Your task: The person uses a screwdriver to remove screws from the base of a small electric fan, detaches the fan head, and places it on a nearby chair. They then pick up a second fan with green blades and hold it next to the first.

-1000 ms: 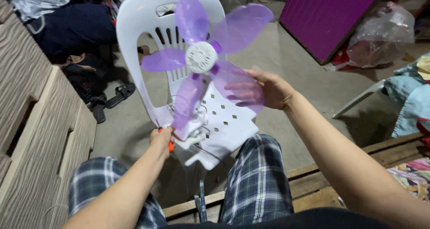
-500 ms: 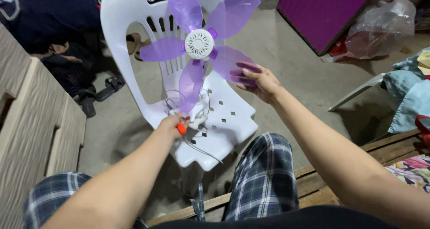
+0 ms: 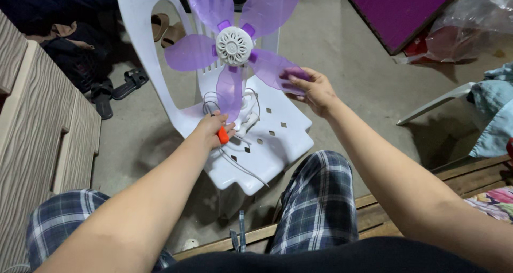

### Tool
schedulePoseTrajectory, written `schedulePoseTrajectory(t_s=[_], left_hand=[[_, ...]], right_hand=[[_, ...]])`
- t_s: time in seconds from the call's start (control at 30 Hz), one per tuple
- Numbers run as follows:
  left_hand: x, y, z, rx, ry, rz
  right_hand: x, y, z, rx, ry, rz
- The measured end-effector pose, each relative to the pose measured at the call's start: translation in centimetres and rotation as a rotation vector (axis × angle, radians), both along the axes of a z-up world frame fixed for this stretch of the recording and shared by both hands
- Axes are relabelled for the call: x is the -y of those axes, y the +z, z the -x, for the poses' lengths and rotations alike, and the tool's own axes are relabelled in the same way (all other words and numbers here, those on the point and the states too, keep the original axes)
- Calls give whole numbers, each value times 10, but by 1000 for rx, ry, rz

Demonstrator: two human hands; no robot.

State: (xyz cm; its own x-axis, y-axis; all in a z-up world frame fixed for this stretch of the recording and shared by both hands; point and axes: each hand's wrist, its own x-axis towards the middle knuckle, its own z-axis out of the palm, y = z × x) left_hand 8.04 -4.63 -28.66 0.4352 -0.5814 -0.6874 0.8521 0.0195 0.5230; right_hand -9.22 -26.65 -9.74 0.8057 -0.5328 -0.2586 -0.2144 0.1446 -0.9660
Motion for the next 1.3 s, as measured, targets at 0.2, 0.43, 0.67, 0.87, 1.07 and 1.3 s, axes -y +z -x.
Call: schedulePoseTrajectory(t_s=[0.2, 0.43, 0.67, 0.87, 1.07, 1.3], left_hand=[[-19, 5, 11, 23, 51, 60], [-51, 24, 24, 40, 102, 90], [-98, 56, 33, 58, 211, 281], [-146, 94, 29, 127, 269, 352], [-183, 98, 37, 256, 229, 258], [-243, 131, 60, 412, 332, 151]], right_hand=[[-4, -31, 1, 68, 4, 73], [-24, -55, 3, 62, -89, 293], [-31, -74, 0, -42, -392, 298], [-43, -88, -11, -129, -567, 150], [-65, -118, -14, -244, -704, -160], [-186, -113, -38, 97, -217, -493]])
